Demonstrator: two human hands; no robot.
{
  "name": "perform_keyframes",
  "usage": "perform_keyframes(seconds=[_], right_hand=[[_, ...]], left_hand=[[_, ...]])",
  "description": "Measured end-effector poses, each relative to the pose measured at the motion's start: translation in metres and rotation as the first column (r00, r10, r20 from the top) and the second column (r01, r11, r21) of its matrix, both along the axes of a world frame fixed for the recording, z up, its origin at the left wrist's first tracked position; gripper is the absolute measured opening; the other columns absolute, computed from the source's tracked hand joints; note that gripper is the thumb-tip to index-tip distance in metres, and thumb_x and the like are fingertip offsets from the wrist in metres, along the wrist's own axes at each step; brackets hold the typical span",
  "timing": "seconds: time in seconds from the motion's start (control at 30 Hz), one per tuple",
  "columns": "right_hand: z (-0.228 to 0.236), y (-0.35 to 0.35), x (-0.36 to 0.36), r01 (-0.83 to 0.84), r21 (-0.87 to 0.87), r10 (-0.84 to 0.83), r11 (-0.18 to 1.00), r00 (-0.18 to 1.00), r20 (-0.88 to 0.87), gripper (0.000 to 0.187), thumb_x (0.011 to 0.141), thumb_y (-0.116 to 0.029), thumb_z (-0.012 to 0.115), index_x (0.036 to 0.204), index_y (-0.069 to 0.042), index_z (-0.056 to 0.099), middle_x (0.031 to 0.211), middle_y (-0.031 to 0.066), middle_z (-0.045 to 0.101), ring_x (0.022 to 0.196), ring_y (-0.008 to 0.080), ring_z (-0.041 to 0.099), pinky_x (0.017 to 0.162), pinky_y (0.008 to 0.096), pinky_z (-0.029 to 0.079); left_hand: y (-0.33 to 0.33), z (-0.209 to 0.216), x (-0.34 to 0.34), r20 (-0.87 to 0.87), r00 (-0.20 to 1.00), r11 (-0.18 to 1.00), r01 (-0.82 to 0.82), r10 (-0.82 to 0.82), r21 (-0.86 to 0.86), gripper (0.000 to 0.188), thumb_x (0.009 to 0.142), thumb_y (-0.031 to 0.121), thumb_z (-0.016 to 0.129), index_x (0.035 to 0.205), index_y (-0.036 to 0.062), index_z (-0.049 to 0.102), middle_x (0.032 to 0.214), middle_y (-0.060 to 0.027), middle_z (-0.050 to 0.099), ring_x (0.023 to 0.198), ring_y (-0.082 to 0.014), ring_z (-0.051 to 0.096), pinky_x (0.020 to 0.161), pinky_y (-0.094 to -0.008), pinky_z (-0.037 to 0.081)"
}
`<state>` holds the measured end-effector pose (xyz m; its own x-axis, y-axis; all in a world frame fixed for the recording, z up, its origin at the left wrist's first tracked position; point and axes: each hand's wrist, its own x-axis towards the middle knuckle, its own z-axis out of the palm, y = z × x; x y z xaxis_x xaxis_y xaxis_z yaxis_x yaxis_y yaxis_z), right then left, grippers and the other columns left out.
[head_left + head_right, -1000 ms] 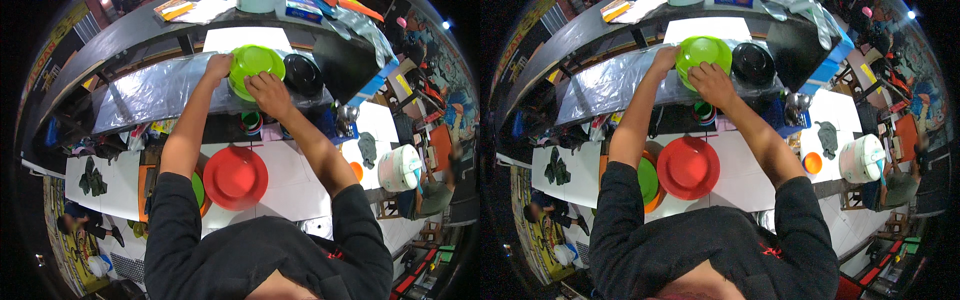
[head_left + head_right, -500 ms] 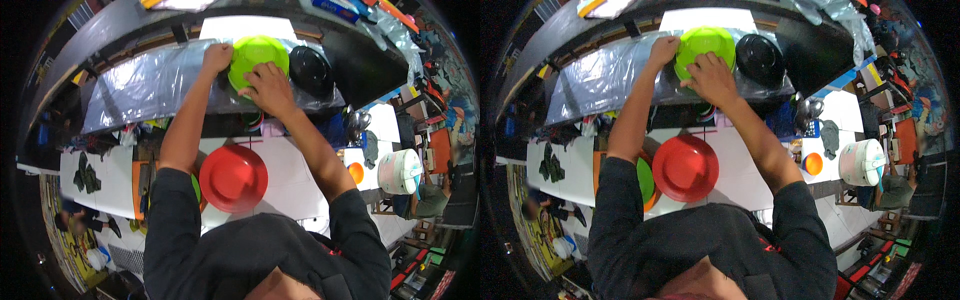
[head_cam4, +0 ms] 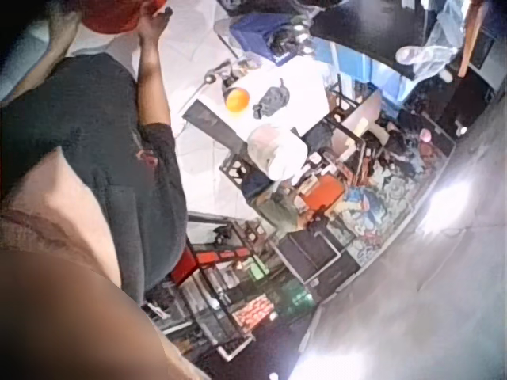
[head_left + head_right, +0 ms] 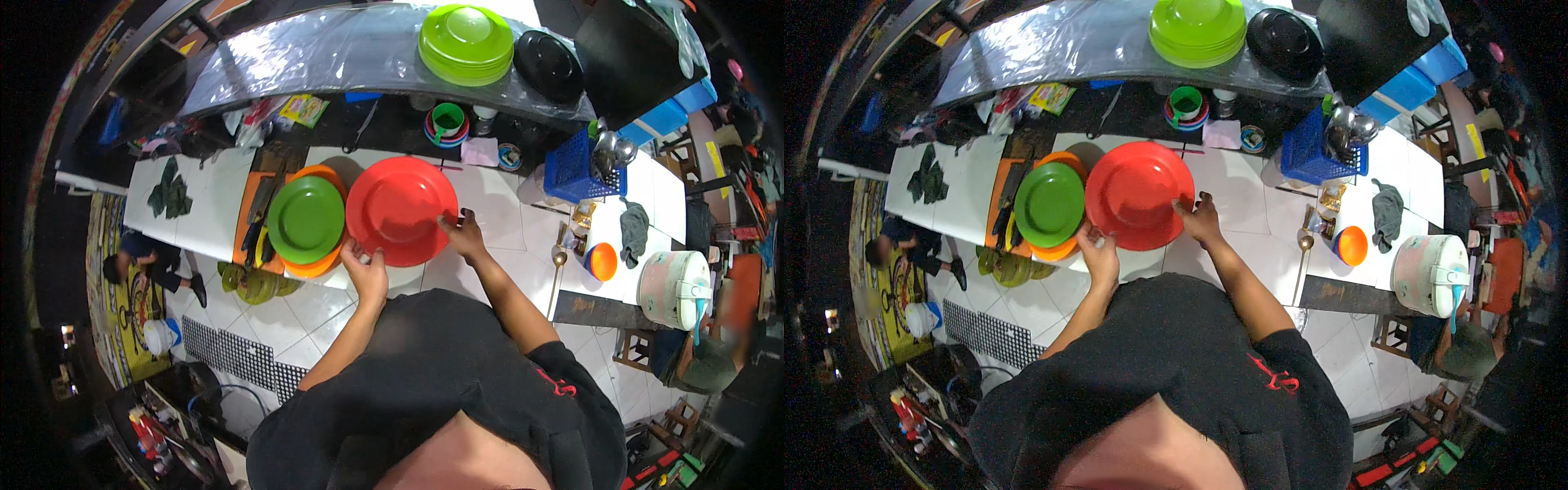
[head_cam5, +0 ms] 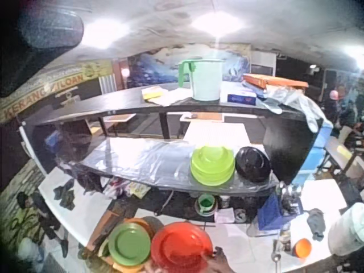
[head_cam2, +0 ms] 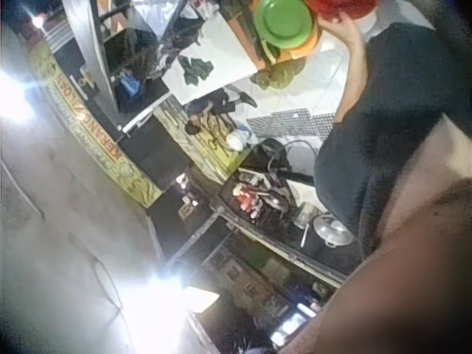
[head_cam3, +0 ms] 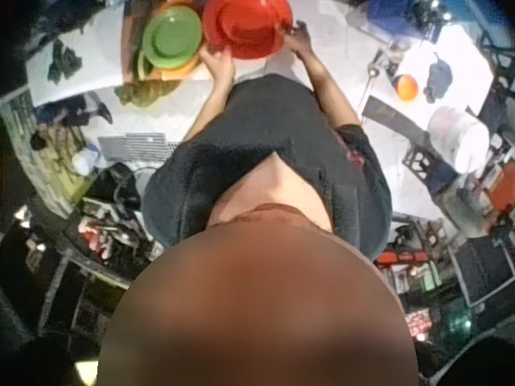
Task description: The person wipes several black plates with a grey cloth and stacks them on a shelf. They then wipe and stack green, red, and orange plastic plates. Finally, the person wipes the countertop with a green cloth and moves a frying pan containing food.
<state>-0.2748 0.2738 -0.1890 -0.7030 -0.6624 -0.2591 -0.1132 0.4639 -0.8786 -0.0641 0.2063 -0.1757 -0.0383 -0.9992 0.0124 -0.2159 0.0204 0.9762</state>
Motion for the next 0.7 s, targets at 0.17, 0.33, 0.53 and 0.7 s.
perform_keyframes(seconds=[0.17, 0.33, 0.53, 0.7], right_hand=[[-0.024, -0.006, -0.001, -0.068, 0.055, 0.067, 0.996, 0.998, 0.011, 0.064, 0.078, -0.035, 0.077, 0.118, 0.007, 0.052, 0.106, 0.0197, 0.068, 0.097, 0.0291, 0.067, 0.083, 0.0378, 0.053], [-0.036, 0.0, -0.006, -0.085, 0.005, 0.081, 0.996, 0.967, 0.24, 0.072, 0.077, -0.037, 0.077, 0.125, 0.005, 0.045, 0.112, 0.0197, 0.063, 0.092, 0.0302, 0.066, 0.077, 0.04, 0.054], [-0.039, 0.023, -0.005, -0.084, -0.045, 0.095, 0.995, 0.865, 0.493, 0.054, 0.084, -0.039, 0.069, 0.124, -0.006, 0.054, 0.11, 0.0128, 0.066, 0.087, 0.0232, 0.065, 0.078, 0.0398, 0.052], [-0.035, 0.08, 0.001, -0.076, -0.145, 0.142, 0.987, 0.836, 0.53, 0.046, 0.084, -0.032, 0.069, 0.12, -0.006, 0.058, 0.107, 0.0102, 0.066, 0.085, 0.02, 0.065, 0.075, 0.0355, 0.052]], left_hand=[[-0.022, -0.044, 0.006, -0.199, 0.979, 0.926, 0.124, -0.054, 0.357, 0.06, 0.084, 0.009, 0.07, 0.135, 0.0008, 0.039, 0.136, -0.0166, 0.05, 0.122, -0.029, 0.052, 0.103, -0.0373, 0.042], [-0.025, -0.061, -0.004, -0.275, 0.96, 0.89, 0.163, -0.045, 0.425, 0.055, 0.086, 0.011, 0.068, 0.134, 0.0052, 0.043, 0.127, -0.0132, 0.058, 0.114, -0.0267, 0.058, 0.095, -0.0414, 0.047], [-0.016, -0.053, -0.001, -0.304, 0.946, 0.795, 0.268, -0.111, 0.544, 0.044, 0.087, 0.013, 0.067, 0.128, 0.008, 0.052, 0.114, -0.0103, 0.066, 0.098, -0.0255, 0.067, 0.077, -0.0417, 0.057], [0.036, -0.018, -0.001, -0.259, 0.936, 0.791, 0.342, -0.239, 0.507, 0.053, 0.083, 0.015, 0.071, 0.13, 0.001, 0.051, 0.115, -0.0142, 0.066, 0.095, -0.025, 0.069, 0.079, -0.0374, 0.058]])
